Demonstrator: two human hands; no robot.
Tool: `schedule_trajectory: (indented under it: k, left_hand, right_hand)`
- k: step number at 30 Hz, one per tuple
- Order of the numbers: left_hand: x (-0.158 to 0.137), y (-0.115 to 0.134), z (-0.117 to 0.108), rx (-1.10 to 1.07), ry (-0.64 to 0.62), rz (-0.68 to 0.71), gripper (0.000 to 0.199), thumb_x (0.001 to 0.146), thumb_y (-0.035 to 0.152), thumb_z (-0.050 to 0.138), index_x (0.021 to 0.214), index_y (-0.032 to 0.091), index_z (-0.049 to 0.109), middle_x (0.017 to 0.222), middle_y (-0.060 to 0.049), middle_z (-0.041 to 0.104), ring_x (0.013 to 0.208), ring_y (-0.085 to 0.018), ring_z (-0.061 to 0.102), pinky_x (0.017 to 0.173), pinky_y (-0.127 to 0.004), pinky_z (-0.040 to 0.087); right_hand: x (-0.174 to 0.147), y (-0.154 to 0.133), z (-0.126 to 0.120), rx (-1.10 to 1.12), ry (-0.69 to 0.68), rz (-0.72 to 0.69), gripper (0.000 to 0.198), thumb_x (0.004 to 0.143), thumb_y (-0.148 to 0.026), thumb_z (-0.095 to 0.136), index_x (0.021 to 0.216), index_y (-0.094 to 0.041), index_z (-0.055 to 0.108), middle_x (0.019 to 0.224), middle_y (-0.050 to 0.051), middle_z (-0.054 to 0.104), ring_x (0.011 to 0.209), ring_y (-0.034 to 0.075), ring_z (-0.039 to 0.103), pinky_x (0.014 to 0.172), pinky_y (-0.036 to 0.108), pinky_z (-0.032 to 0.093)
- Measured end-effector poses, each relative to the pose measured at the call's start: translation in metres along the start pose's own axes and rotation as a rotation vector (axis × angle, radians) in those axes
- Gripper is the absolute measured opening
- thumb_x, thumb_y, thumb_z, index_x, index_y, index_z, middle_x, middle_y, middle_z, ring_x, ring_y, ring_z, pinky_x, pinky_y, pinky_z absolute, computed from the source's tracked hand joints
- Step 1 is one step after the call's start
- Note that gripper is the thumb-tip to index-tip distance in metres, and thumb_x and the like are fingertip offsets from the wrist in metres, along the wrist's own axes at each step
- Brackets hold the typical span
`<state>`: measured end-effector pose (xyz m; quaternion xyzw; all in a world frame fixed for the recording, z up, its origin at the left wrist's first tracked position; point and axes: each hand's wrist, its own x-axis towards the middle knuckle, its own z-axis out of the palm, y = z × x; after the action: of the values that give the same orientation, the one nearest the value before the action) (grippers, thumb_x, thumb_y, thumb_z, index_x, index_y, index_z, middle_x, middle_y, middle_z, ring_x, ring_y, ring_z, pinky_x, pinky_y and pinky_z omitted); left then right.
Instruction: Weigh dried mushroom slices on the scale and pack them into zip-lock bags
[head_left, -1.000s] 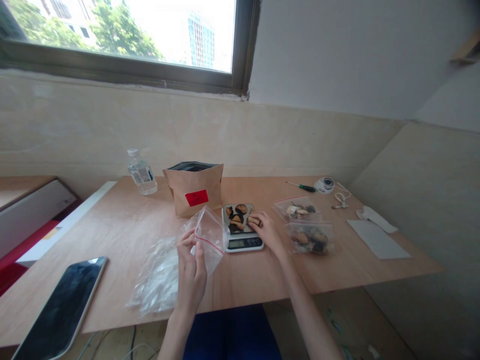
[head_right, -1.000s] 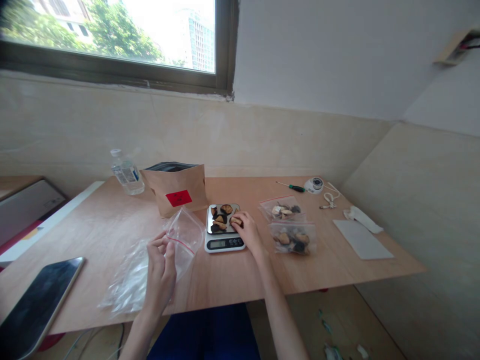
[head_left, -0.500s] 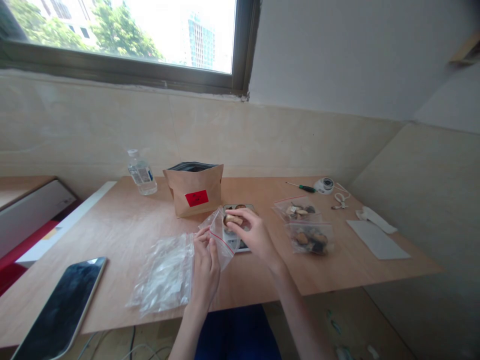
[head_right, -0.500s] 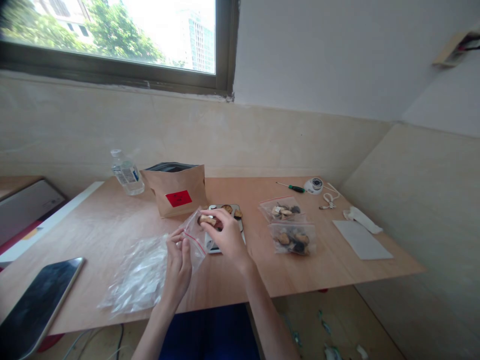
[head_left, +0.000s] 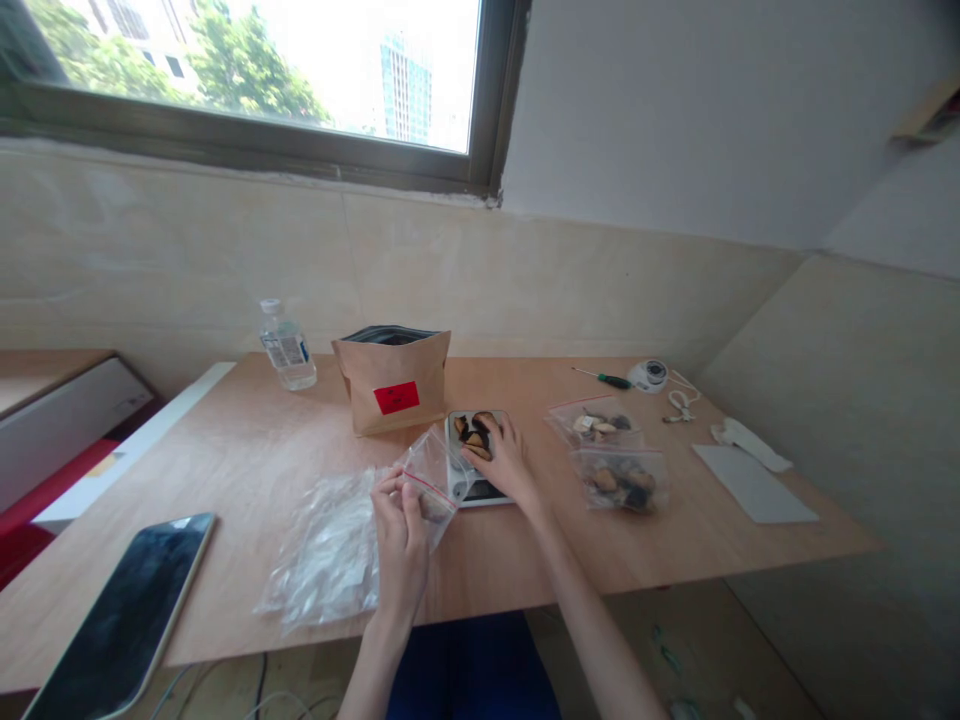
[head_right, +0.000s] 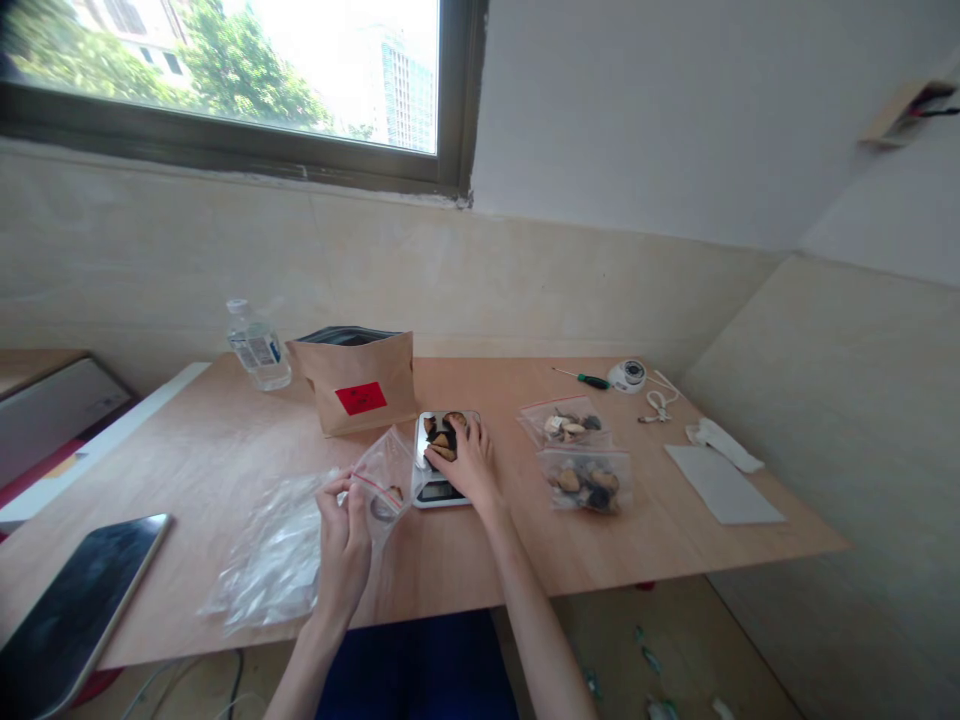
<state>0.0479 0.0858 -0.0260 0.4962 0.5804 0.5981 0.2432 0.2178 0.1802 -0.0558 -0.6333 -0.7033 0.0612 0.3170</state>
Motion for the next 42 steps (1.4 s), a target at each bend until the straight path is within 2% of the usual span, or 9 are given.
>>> schedule_trajectory:
  k: [4, 11, 17, 24, 28, 32, 35, 38, 42]
  left_hand:
    - [0.002, -0.002, -0.003, 0.008, 0.012, -0.005, 0.026, 0.092, 0.046, 0.035, 0.094, 0.021, 0.042, 0.122, -0.014, 0.050, 0.127, -0.027, 0.041, 0.105, -0.052, 0.029]
    - [0.003, -0.002, -0.003, -0.001, -0.014, -0.016, 0.026, 0.091, 0.046, 0.036, 0.093, 0.021, 0.042, 0.118, -0.013, 0.051, 0.120, -0.026, 0.047, 0.104, -0.050, 0.032]
    - [0.002, 0.001, -0.003, -0.006, -0.037, -0.022, 0.026, 0.092, 0.046, 0.036, 0.094, 0.021, 0.043, 0.115, -0.012, 0.051, 0.116, -0.024, 0.048, 0.102, -0.048, 0.034]
    - [0.003, 0.000, -0.003, -0.011, -0.038, -0.013, 0.027, 0.091, 0.046, 0.037, 0.094, 0.021, 0.043, 0.113, -0.011, 0.052, 0.115, -0.024, 0.049, 0.100, -0.045, 0.036]
    - [0.004, 0.001, -0.001, -0.020, -0.040, -0.015, 0.027, 0.091, 0.047, 0.036, 0.094, 0.021, 0.043, 0.112, -0.011, 0.052, 0.114, -0.025, 0.050, 0.101, -0.047, 0.035]
    - [0.005, 0.002, 0.003, -0.019, -0.047, -0.004, 0.026, 0.092, 0.046, 0.036, 0.093, 0.021, 0.043, 0.112, -0.012, 0.052, 0.114, -0.025, 0.050, 0.100, -0.048, 0.036]
    - [0.005, 0.003, 0.006, -0.019, -0.057, -0.005, 0.026, 0.093, 0.046, 0.035, 0.093, 0.021, 0.042, 0.112, -0.012, 0.051, 0.116, -0.025, 0.049, 0.100, -0.046, 0.036]
    - [0.004, 0.002, 0.008, -0.029, -0.049, -0.008, 0.025, 0.093, 0.045, 0.033, 0.095, 0.022, 0.041, 0.115, -0.011, 0.050, 0.117, -0.024, 0.048, 0.101, -0.046, 0.035]
    - [0.000, 0.002, 0.009, -0.062, -0.031, -0.020, 0.024, 0.093, 0.045, 0.033, 0.095, 0.022, 0.040, 0.117, -0.011, 0.049, 0.118, -0.024, 0.047, 0.101, -0.047, 0.034]
  right_hand:
    - [-0.001, 0.007, 0.002, -0.017, 0.035, -0.028, 0.050, 0.080, -0.049, 0.059, 0.124, -0.026, 0.055, 0.130, 0.012, 0.051, 0.119, 0.032, 0.045, 0.096, 0.049, 0.036]
    - [-0.002, 0.021, -0.007, 0.077, 0.074, -0.039, 0.030, 0.086, -0.039, 0.054, 0.110, -0.023, 0.063, 0.110, 0.010, 0.062, 0.102, 0.027, 0.054, 0.088, 0.043, 0.040]
    - [0.000, 0.028, -0.016, 0.273, 0.096, -0.075, 0.028, 0.089, -0.037, 0.049, 0.103, -0.020, 0.066, 0.100, 0.010, 0.064, 0.097, 0.024, 0.058, 0.087, 0.039, 0.045]
    - [-0.001, 0.026, -0.027, 0.398, 0.106, 0.011, 0.032, 0.085, -0.045, 0.054, 0.095, -0.019, 0.069, 0.097, 0.010, 0.067, 0.093, 0.024, 0.062, 0.079, 0.037, 0.048]
    - [0.000, 0.008, -0.042, 0.456, 0.174, 0.039, 0.032, 0.083, -0.046, 0.057, 0.093, -0.018, 0.069, 0.095, 0.010, 0.069, 0.090, 0.023, 0.062, 0.076, 0.034, 0.048]
    - [-0.003, -0.028, -0.063, 0.524, 0.183, 0.021, 0.029, 0.083, -0.043, 0.059, 0.094, -0.019, 0.068, 0.094, 0.008, 0.069, 0.086, 0.021, 0.063, 0.071, 0.030, 0.048]
    - [-0.009, -0.056, -0.076, 0.516, 0.086, -0.086, 0.021, 0.082, -0.038, 0.062, 0.092, -0.021, 0.068, 0.092, 0.005, 0.069, 0.087, 0.019, 0.062, 0.074, 0.030, 0.048]
    - [-0.015, -0.076, -0.083, 0.421, -0.081, -0.206, 0.012, 0.082, -0.031, 0.065, 0.090, -0.022, 0.068, 0.092, 0.004, 0.069, 0.091, 0.020, 0.061, 0.081, 0.032, 0.047]
    - [-0.019, -0.095, -0.087, 0.354, -0.241, -0.263, 0.007, 0.084, -0.022, 0.062, 0.088, -0.021, 0.068, 0.092, 0.005, 0.067, 0.096, 0.021, 0.058, 0.087, 0.036, 0.045]
